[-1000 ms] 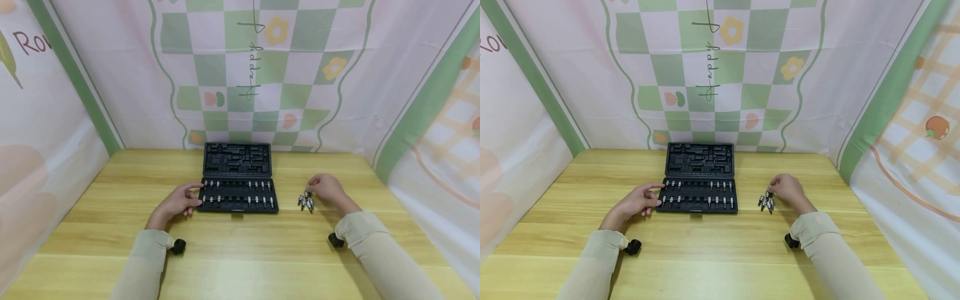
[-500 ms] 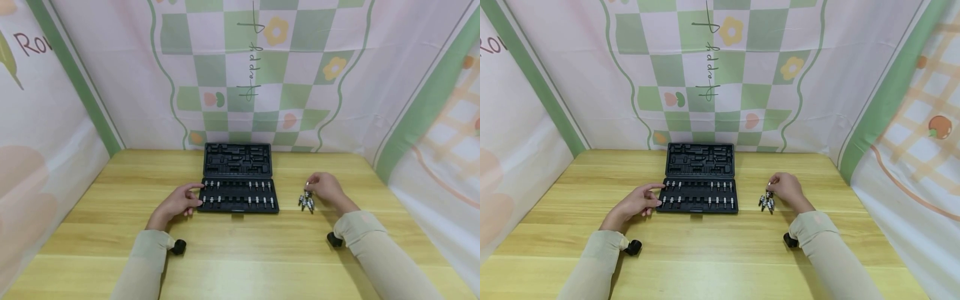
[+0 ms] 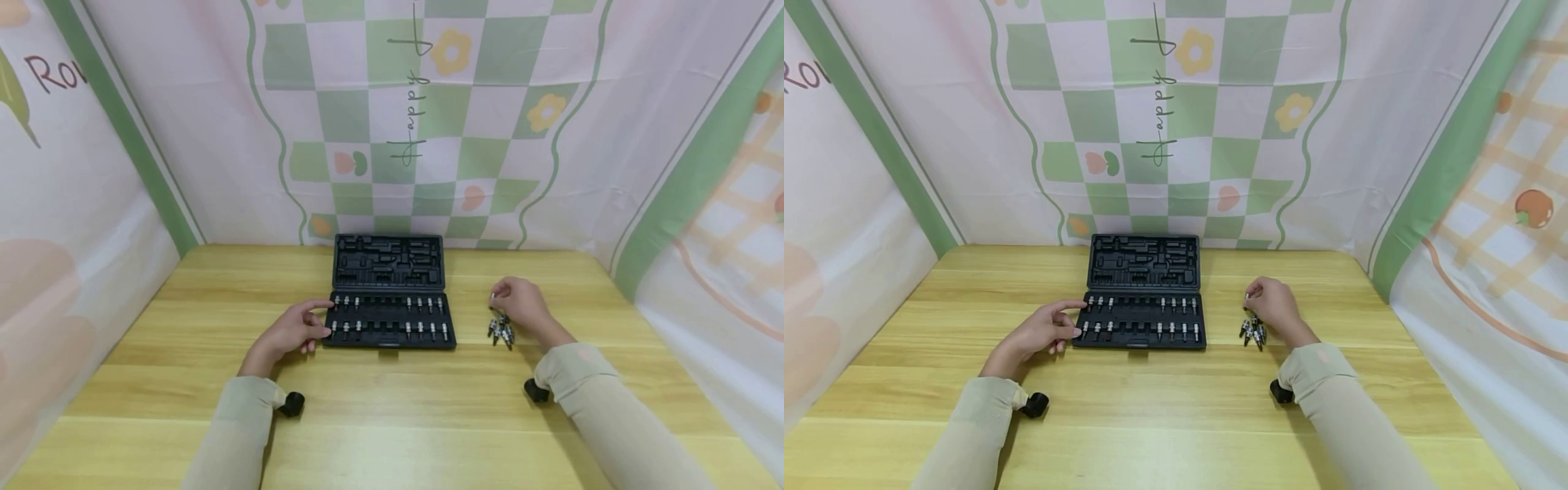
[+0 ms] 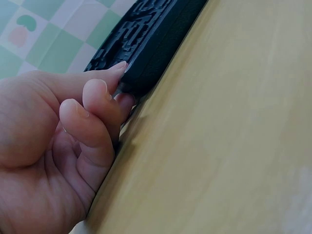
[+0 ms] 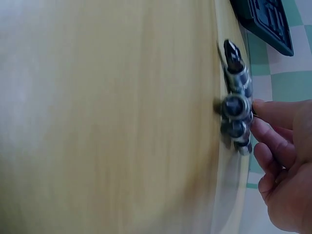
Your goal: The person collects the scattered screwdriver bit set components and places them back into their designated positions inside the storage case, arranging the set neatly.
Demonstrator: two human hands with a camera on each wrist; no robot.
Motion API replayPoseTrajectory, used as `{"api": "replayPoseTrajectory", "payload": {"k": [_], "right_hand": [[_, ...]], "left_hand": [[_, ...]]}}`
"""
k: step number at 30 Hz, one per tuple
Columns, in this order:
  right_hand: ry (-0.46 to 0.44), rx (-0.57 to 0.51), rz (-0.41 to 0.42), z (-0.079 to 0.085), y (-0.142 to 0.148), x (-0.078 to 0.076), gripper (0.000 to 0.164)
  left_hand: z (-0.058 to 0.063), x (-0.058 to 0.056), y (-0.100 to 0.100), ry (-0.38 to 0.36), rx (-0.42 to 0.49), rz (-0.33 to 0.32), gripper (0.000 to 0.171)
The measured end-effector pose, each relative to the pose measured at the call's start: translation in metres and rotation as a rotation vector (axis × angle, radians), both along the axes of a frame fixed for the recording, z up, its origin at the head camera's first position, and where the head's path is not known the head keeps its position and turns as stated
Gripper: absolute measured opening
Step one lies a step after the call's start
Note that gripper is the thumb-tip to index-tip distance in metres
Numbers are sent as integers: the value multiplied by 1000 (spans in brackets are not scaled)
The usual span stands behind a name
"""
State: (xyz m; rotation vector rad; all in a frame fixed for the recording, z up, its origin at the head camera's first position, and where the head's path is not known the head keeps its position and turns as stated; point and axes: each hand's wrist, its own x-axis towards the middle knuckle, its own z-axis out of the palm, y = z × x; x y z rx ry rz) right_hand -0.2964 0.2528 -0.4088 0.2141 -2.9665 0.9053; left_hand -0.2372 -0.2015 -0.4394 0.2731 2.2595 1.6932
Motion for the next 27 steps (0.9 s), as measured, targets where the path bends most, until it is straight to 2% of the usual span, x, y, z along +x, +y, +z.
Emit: {"api": "replayPoseTrajectory", "payload": {"k": [9,27], "right_hand": [[19,-37,-2,2,-13,-2,16],[-77,-214,13,4,-43,9,15]], "left_hand": [[1,0,1,-2,5,3,58],[0,0,1,-12,7,7,59]]}}
